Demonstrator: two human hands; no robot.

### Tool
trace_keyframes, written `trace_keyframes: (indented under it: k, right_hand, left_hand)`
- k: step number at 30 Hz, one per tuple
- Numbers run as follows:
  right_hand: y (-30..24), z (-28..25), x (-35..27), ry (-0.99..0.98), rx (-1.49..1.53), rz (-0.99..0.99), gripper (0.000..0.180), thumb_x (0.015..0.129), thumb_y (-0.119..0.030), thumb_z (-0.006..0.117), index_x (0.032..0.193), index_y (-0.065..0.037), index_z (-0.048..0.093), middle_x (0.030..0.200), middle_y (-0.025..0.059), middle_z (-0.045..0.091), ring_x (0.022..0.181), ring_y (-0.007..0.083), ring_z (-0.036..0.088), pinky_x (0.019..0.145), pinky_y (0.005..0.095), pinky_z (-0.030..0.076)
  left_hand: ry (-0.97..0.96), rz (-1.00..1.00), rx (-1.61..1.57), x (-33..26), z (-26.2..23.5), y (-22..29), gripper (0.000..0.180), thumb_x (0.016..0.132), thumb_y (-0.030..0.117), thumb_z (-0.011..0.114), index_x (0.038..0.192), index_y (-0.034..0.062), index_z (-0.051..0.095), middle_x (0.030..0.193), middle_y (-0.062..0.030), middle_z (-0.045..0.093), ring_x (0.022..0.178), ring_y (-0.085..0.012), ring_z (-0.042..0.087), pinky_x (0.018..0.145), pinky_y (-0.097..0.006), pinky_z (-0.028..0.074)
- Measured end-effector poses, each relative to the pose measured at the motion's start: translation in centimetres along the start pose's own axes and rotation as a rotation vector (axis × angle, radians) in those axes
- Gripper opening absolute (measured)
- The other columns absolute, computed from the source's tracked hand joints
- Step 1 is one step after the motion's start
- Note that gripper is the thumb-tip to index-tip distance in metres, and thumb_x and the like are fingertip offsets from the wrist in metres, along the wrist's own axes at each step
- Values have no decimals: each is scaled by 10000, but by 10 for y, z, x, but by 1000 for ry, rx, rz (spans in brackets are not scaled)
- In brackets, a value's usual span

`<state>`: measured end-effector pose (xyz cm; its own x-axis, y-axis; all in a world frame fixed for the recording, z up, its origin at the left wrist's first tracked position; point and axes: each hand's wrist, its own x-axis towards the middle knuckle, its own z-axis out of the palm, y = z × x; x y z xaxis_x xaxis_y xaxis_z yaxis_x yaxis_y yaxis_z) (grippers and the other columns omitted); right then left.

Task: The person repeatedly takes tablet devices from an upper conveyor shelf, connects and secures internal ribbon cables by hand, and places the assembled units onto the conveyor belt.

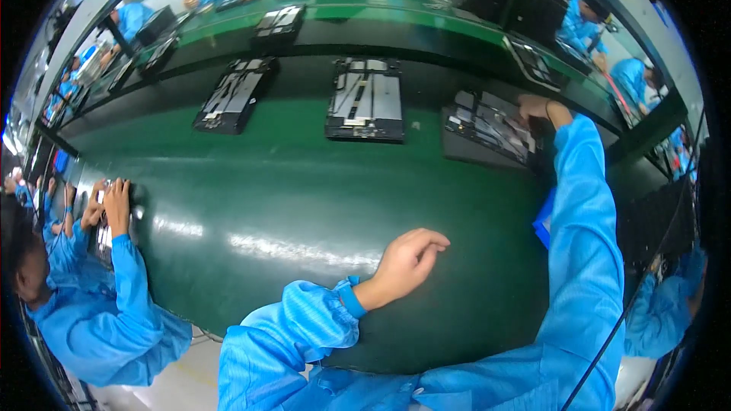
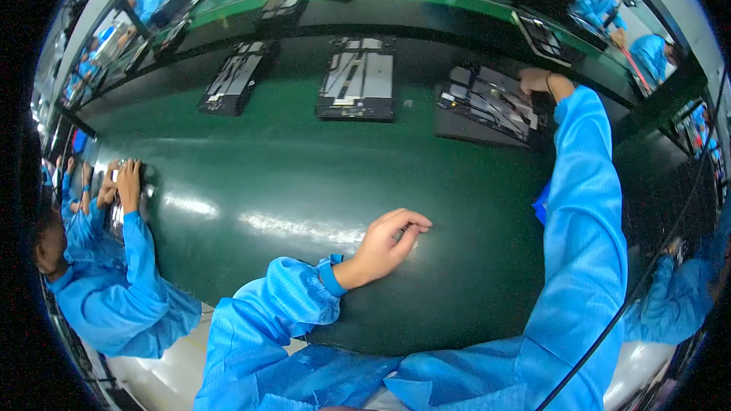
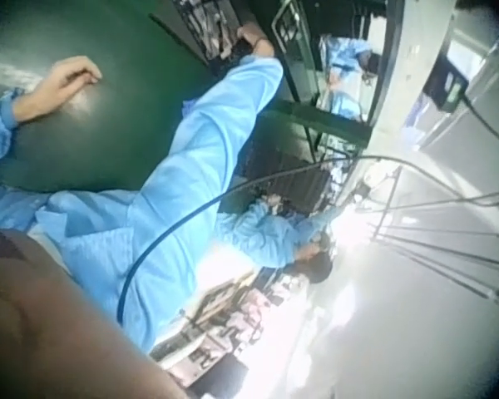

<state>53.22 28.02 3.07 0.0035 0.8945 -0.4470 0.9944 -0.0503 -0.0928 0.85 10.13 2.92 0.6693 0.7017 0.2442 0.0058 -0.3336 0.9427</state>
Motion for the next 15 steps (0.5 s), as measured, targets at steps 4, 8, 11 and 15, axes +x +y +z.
trace_keyframes:
  k: [4,8,11,15]
  right_hand:
    - [-10,-46,-96,-109,325,32,532,739,-397,667,1118,-24,641,1114,126,625,1061,248,571,881,379,437]
    - [-62,-60,-162,143,358,242,901,790,-555,651,1388,75,413,1411,246,441,1316,325,422,1099,368,311]
    - [-87,-58,-199,401,442,100,756,816,-546,671,1252,58,547,1253,197,578,1162,263,536,1007,339,390]
    - [-119,-30,-227,658,842,2,591,879,-427,666,1257,11,548,1104,95,643,1031,159,582,900,294,449]
  left_hand:
    - [-65,28,-20,2,14,-2,152,884,-18,545,986,11,654,925,-104,664,873,-219,648,758,-312,509]
    - [-78,27,8,0,17,1,147,884,-12,540,968,3,660,925,-113,662,866,-225,647,757,-313,508]
    - [-95,16,10,0,24,1,154,887,-13,540,981,6,660,937,-101,662,873,-201,640,765,-303,508]
    - [13,6,-14,2,31,-3,362,879,7,592,1238,-6,546,1143,-102,616,1008,-165,585,891,-299,477]
